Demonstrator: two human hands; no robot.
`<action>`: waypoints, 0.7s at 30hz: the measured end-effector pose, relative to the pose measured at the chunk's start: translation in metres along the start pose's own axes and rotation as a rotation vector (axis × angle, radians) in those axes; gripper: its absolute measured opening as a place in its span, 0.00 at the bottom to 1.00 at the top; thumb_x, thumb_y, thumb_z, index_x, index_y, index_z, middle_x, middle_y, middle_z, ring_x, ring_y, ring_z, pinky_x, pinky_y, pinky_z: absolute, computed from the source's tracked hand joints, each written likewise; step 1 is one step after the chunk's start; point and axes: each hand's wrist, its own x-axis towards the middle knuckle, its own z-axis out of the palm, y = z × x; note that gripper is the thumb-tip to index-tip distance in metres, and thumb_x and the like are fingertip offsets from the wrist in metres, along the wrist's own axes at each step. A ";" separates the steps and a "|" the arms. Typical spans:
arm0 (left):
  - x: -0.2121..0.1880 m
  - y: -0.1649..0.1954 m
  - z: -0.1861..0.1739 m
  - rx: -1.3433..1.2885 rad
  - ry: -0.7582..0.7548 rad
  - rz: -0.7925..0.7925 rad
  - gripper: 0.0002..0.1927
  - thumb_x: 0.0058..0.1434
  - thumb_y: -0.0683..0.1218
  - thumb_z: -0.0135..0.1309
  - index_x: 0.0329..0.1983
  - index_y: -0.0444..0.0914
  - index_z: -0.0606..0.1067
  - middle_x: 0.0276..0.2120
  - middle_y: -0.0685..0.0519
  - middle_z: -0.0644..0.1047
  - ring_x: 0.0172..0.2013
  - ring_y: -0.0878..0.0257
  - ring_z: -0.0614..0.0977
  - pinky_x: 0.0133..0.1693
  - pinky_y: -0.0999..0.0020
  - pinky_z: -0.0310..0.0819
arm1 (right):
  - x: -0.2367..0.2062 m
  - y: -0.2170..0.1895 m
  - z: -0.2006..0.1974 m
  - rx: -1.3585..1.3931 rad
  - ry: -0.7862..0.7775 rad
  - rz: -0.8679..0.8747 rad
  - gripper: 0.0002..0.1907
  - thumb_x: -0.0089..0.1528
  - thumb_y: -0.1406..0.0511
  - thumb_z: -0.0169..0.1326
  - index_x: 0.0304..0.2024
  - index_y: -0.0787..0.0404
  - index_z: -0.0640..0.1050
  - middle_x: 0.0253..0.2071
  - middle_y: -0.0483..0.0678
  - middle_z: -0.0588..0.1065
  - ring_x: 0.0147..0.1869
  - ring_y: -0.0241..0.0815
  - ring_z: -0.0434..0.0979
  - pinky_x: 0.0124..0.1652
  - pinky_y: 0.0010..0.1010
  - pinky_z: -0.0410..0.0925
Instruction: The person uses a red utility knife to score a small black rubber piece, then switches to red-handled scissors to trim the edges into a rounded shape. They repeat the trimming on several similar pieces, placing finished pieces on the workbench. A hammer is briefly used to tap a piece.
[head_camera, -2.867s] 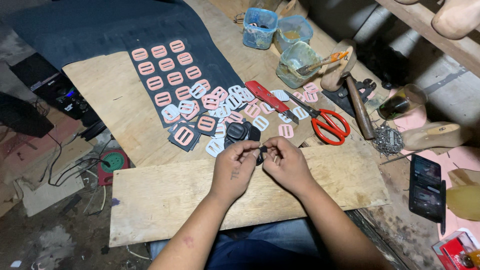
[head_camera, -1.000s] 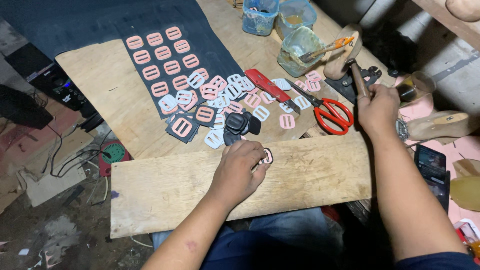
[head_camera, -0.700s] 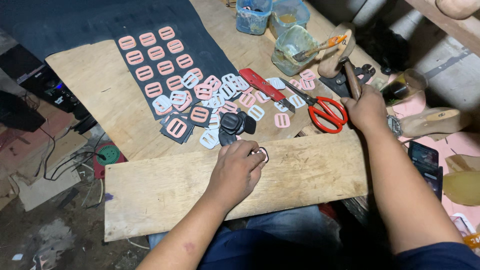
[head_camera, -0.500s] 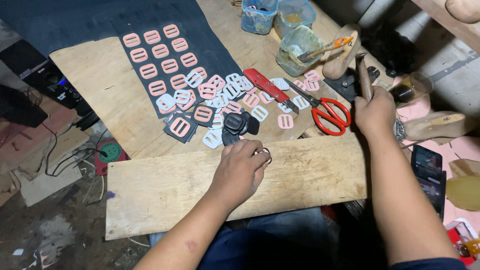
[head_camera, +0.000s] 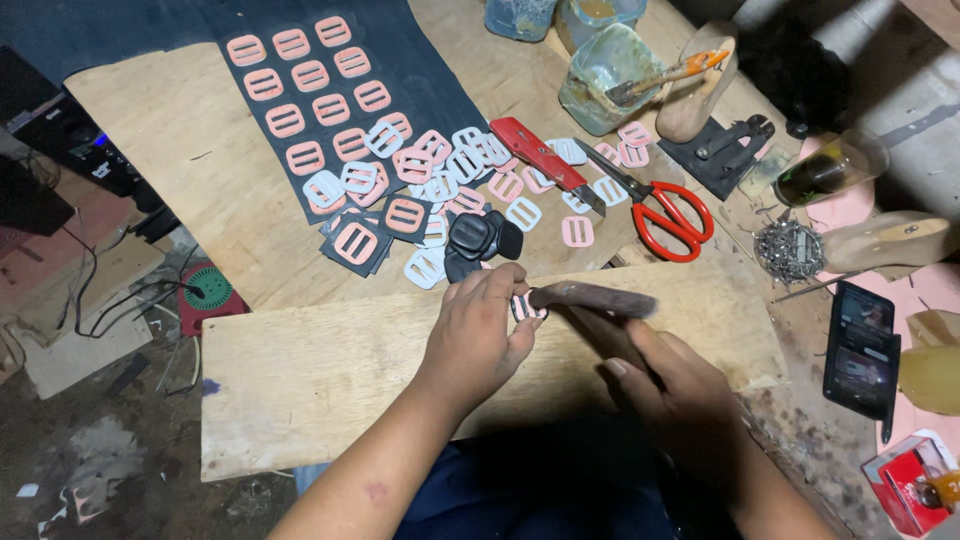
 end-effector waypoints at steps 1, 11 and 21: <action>0.000 0.000 0.000 -0.001 -0.002 0.003 0.23 0.55 0.44 0.61 0.53 0.36 0.69 0.43 0.48 0.79 0.50 0.50 0.77 0.55 0.53 0.65 | 0.000 -0.002 0.001 0.017 -0.030 0.028 0.24 0.59 0.61 0.60 0.56 0.62 0.75 0.35 0.55 0.77 0.36 0.51 0.80 0.36 0.36 0.72; 0.001 -0.003 -0.004 -0.076 -0.016 0.012 0.25 0.52 0.41 0.59 0.54 0.35 0.69 0.44 0.48 0.79 0.51 0.50 0.77 0.56 0.55 0.65 | -0.002 0.000 0.007 0.036 0.051 -0.151 0.24 0.58 0.63 0.61 0.55 0.65 0.74 0.35 0.52 0.77 0.35 0.48 0.80 0.34 0.33 0.72; 0.001 -0.005 -0.006 -0.083 -0.012 0.032 0.25 0.51 0.41 0.63 0.53 0.34 0.70 0.45 0.46 0.77 0.52 0.47 0.74 0.55 0.55 0.66 | -0.002 0.006 0.014 0.119 -0.005 -0.087 0.22 0.59 0.64 0.61 0.56 0.63 0.75 0.39 0.53 0.77 0.38 0.46 0.81 0.37 0.33 0.72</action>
